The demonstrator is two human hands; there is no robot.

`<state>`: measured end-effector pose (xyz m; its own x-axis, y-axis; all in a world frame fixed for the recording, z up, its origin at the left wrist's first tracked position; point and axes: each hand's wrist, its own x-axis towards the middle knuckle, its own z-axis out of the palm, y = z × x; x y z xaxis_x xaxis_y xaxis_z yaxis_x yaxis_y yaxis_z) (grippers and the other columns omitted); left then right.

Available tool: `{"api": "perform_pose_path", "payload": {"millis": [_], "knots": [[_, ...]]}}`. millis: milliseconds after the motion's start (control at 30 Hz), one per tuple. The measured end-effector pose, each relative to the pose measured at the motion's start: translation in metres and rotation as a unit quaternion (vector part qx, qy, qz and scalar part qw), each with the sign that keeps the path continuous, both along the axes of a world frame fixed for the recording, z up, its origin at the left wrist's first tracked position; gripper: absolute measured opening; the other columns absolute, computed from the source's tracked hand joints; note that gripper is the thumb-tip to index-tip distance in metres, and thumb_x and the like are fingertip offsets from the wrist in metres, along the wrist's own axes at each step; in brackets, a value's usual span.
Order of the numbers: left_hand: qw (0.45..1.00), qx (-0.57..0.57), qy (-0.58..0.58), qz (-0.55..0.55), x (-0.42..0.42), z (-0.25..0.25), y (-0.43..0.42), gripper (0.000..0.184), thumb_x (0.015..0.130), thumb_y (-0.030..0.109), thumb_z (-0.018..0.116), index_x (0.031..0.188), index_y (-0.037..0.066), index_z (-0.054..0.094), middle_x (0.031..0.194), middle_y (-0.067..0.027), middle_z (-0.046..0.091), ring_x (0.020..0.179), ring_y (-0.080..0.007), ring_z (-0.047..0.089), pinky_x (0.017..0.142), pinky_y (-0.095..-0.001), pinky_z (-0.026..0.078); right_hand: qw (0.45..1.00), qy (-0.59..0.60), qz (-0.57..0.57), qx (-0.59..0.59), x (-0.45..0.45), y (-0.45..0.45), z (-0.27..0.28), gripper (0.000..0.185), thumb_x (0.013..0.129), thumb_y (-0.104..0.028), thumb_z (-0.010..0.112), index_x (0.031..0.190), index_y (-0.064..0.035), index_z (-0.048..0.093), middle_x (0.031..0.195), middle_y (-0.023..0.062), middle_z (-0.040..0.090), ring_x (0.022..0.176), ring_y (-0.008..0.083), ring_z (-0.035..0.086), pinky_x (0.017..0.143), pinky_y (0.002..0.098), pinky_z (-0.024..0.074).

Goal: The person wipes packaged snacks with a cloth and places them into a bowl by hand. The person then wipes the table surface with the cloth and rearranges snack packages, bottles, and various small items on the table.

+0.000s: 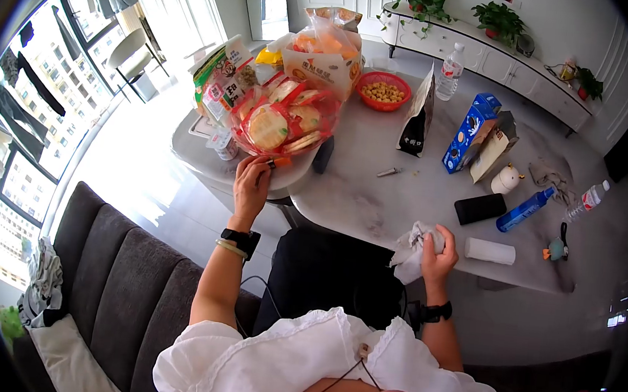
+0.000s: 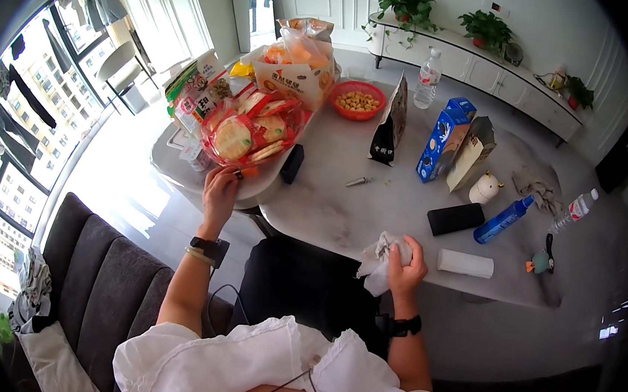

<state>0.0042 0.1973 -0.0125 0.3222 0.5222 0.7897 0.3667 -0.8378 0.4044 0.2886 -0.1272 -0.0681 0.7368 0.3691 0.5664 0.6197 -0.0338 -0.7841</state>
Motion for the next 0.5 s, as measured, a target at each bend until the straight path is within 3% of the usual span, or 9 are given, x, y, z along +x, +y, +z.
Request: {"api": "perform_pose_path", "payload": {"millis": [100, 300, 400, 500], "knots": [[0.999, 0.028, 0.007, -0.015, -0.006, 0.001, -0.004, 0.009, 0.087, 0.000, 0.063, 0.096, 0.003, 0.064, 0.109, -0.0122, 0.068, 0.115, -0.0336, 0.059, 0.095, -0.0419, 0.048, 1.000, -0.007, 0.005, -0.004, 0.001, 0.000, 0.000, 0.029, 0.084, -0.015, 0.071, 0.109, 0.0000, 0.065, 0.096, 0.0181, 0.070, 0.088, 0.0305, 0.069, 0.079, 0.0374, 0.0530], [0.999, -0.031, -0.015, -0.008, -0.002, -0.001, -0.003, 0.015, 0.092, -0.002, 0.055, 0.106, 0.003, 0.060, 0.107, -0.0151, 0.067, 0.119, -0.0384, 0.056, 0.097, -0.0444, 0.046, 1.000, -0.002, 0.006, -0.003, -0.002, 0.000, 0.005, 0.029, 0.084, -0.015, 0.071, 0.108, 0.0002, 0.065, 0.097, 0.0179, 0.070, 0.088, 0.0306, 0.069, 0.079, 0.0373, 0.0529], [1.000, -0.018, -0.021, 0.011, -0.001, 0.001, -0.002, 0.019, 0.090, -0.003, 0.058, 0.108, 0.002, 0.061, 0.114, -0.0166, 0.065, 0.115, -0.0352, 0.058, 0.097, -0.0412, 0.047, 1.000, -0.009, 0.002, -0.005, -0.001, 0.000, 0.003, 0.029, 0.084, -0.015, 0.072, 0.108, 0.0001, 0.065, 0.097, 0.0179, 0.070, 0.087, 0.0299, 0.069, 0.079, 0.0371, 0.0529], [0.994, 0.085, -0.017, 0.060, -0.003, 0.008, -0.019, 0.018, 0.088, -0.005, 0.058, 0.105, 0.002, 0.060, 0.109, -0.0137, 0.066, 0.112, -0.0374, 0.058, 0.093, -0.0433, 0.047, 1.000, -0.001, 0.009, -0.003, 0.000, -0.002, 0.003, 0.029, 0.084, -0.015, 0.072, 0.108, 0.0002, 0.065, 0.096, 0.0179, 0.070, 0.086, 0.0286, 0.069, 0.078, 0.0366, 0.0531]]}}
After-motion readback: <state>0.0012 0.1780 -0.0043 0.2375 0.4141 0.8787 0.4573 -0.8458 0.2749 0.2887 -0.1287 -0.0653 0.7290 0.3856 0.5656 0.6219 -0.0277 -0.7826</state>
